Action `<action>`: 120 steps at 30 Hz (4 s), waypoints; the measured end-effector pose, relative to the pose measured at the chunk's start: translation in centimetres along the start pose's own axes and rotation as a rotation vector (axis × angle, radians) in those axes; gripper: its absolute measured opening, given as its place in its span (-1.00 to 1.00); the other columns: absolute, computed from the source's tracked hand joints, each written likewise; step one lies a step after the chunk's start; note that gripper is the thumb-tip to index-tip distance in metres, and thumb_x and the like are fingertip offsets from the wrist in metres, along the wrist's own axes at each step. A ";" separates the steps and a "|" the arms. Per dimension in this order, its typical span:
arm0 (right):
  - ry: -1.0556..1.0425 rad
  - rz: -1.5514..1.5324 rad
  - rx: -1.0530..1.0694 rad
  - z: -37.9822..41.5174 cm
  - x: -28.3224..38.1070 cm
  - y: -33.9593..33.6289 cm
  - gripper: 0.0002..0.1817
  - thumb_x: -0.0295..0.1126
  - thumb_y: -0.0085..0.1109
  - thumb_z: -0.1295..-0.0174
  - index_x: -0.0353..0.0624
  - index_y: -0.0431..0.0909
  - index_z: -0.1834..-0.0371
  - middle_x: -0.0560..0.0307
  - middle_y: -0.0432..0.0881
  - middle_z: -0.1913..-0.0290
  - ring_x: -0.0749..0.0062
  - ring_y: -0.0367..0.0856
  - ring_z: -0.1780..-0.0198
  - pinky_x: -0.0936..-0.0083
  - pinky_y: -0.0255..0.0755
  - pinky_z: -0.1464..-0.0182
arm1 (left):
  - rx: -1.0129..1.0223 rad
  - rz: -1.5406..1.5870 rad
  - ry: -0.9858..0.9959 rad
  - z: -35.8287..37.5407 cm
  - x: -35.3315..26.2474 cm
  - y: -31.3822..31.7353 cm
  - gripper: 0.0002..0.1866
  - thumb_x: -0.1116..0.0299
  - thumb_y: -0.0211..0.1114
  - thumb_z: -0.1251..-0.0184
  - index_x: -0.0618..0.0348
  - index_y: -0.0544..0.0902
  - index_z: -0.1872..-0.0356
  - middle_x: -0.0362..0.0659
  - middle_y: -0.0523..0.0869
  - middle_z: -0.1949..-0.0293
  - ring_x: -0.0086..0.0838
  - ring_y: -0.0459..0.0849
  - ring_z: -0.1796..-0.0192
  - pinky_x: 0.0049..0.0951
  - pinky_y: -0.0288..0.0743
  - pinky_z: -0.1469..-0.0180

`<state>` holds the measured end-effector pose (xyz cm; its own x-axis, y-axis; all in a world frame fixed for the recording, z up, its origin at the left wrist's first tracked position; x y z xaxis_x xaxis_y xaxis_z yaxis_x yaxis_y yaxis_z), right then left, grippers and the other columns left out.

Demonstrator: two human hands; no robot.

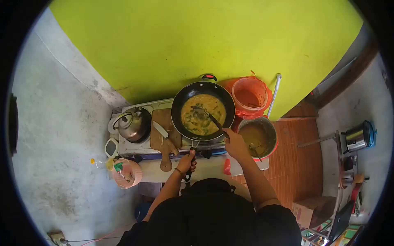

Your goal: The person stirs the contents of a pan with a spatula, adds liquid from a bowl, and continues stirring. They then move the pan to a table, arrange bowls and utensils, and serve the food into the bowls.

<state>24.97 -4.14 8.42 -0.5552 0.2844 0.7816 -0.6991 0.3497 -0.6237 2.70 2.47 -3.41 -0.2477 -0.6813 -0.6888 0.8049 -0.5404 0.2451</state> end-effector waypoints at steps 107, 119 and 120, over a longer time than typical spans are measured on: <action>-0.082 0.498 0.002 2.0 1.8 -4.1 -0.61 -0.46 -0.06 -0.16 0.01 0.45 -0.09 -0.10 0.47 0.22 -0.05 0.58 0.27 0.13 0.47 0.24 | 0.016 0.049 -0.054 0.4 1.3 1.5 -0.49 -0.19 0.11 -0.26 0.12 0.35 0.38 -0.32 0.33 0.68 -0.61 0.28 0.73 -0.55 0.22 0.67; -0.138 0.196 -0.083 1.0 0.4 -4.5 -0.65 -0.48 -0.03 -0.13 -0.06 0.52 -0.01 -0.14 0.53 0.27 -0.04 0.53 0.17 0.15 0.41 0.11 | 0.021 0.060 -0.047 0.2 1.6 1.4 -0.48 -0.21 0.11 -0.25 0.11 0.35 0.38 -0.32 0.33 0.68 -0.61 0.28 0.74 -0.55 0.20 0.68; -0.138 0.215 -0.080 1.2 0.9 -4.9 -0.65 -0.48 -0.03 -0.12 -0.07 0.53 0.00 -0.15 0.53 0.28 -0.04 0.53 0.17 0.15 0.40 0.11 | 0.020 0.059 -0.045 0.2 1.7 1.4 -0.48 -0.21 0.12 -0.24 0.11 0.35 0.38 -0.32 0.33 0.68 -0.61 0.28 0.74 -0.55 0.20 0.68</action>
<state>27.34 -6.69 12.15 -0.7475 0.2371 0.6206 -0.5232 0.3655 -0.7698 3.31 0.52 -4.10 -0.2243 -0.7335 -0.6416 0.8080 -0.5080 0.2983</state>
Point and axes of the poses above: each hand's wrist, its own z-axis away from the middle knuckle, its own y-axis out of the palm, x = y × z, the point moved 5 cm from there along -z, towards the middle knuckle
